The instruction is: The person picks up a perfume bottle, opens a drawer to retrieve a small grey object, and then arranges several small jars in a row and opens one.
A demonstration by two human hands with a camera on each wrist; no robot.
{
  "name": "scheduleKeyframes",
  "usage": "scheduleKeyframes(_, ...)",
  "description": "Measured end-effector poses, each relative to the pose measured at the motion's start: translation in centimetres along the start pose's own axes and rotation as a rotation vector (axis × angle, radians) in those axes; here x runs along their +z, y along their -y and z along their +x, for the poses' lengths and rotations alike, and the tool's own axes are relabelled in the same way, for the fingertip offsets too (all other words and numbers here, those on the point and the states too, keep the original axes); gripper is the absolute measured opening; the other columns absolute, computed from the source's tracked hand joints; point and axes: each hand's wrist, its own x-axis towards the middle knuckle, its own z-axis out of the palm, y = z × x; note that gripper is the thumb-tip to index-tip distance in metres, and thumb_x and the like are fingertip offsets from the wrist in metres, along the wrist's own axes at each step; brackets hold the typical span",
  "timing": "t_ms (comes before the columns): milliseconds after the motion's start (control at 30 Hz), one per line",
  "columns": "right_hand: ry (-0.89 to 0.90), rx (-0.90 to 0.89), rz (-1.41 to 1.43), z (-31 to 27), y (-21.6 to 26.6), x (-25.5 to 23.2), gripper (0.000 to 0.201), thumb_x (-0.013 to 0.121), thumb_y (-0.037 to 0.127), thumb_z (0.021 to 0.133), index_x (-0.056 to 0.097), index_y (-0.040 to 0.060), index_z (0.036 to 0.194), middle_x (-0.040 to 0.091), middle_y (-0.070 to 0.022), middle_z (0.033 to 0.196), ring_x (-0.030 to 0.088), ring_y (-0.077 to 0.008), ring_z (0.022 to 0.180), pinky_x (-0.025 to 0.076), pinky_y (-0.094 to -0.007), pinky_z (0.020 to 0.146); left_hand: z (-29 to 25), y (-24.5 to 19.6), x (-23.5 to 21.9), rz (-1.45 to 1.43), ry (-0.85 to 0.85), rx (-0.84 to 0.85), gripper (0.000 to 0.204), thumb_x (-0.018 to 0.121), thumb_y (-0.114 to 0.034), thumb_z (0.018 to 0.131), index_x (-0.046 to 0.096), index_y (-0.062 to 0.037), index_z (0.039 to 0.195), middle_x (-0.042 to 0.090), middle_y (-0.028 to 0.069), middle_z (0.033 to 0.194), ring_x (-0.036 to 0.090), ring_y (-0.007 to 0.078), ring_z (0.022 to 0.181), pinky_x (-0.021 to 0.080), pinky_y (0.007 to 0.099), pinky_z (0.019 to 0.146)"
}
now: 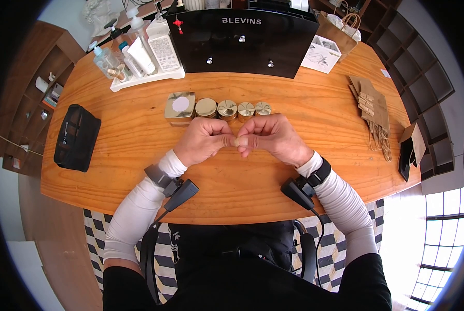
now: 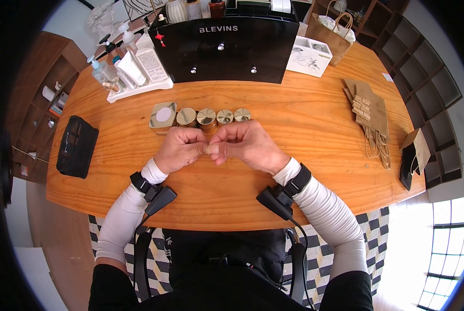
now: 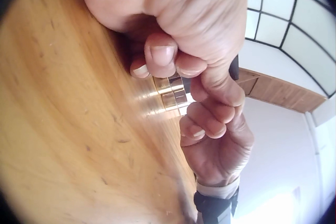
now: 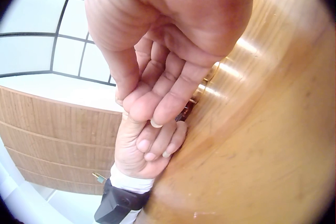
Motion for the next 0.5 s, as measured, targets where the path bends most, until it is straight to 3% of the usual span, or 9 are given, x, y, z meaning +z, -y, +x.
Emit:
scheduleKeyframes(167,0.002,-0.004,-0.006,0.03,-0.12,-0.07,0.017,0.075,0.009,0.094,0.071,-0.0053,0.101,0.073,-0.0090,0.089,0.070,-0.0137,0.078,0.057,-0.0264,0.074,0.04,0.00,-0.02,0.031,-0.008,-0.004,0.027,0.079,-0.026,0.092,0.070,-0.0029,0.081,0.057,-0.0042,0.060,0.045,0.0020,0.049,0.033,0.0213,0.045)
scheduleKeyframes(267,-0.029,0.002,-0.019,-0.03,0.14,0.12,0.017,0.075,0.008,0.094,0.071,-0.0062,0.102,0.073,-0.0100,0.089,0.070,-0.0146,0.079,0.058,-0.0277,0.075,0.08,-0.10,-0.03,0.068,-0.020,0.031,0.022,0.076,-0.019,0.095,0.069,-0.0018,0.083,0.056,-0.0045,0.061,0.045,0.0012,0.050,0.031,0.0208,0.045)
scheduleKeyframes(333,-0.043,-0.008,-0.036,-0.13,0.52,0.27,0.013,0.067,0.001,0.096,0.069,-0.0088,0.104,0.073,-0.0123,0.090,0.072,-0.0179,0.082,0.059,-0.0302,0.078,0.05,-0.29,0.00,0.050,-0.020,0.029,0.021,0.076,-0.017,0.095,0.069,-0.0011,0.083,0.056,-0.0046,0.061,0.045,0.0011,0.050,0.032,0.0207,0.045)
scheduleKeyframes(500,-0.062,-0.011,-0.027,-0.22,0.83,0.06,0.017,0.066,0.001,0.097,0.069,-0.0103,0.109,0.074,-0.0136,0.094,0.073,-0.0181,0.083,0.061,-0.0307,0.079,0.03,-0.29,0.09,0.038,-0.071,0.037,0.019,0.076,-0.016,0.094,0.070,-0.0004,0.084,0.056,-0.0041,0.060,0.045,0.0014,0.050,0.032,0.0205,0.045)
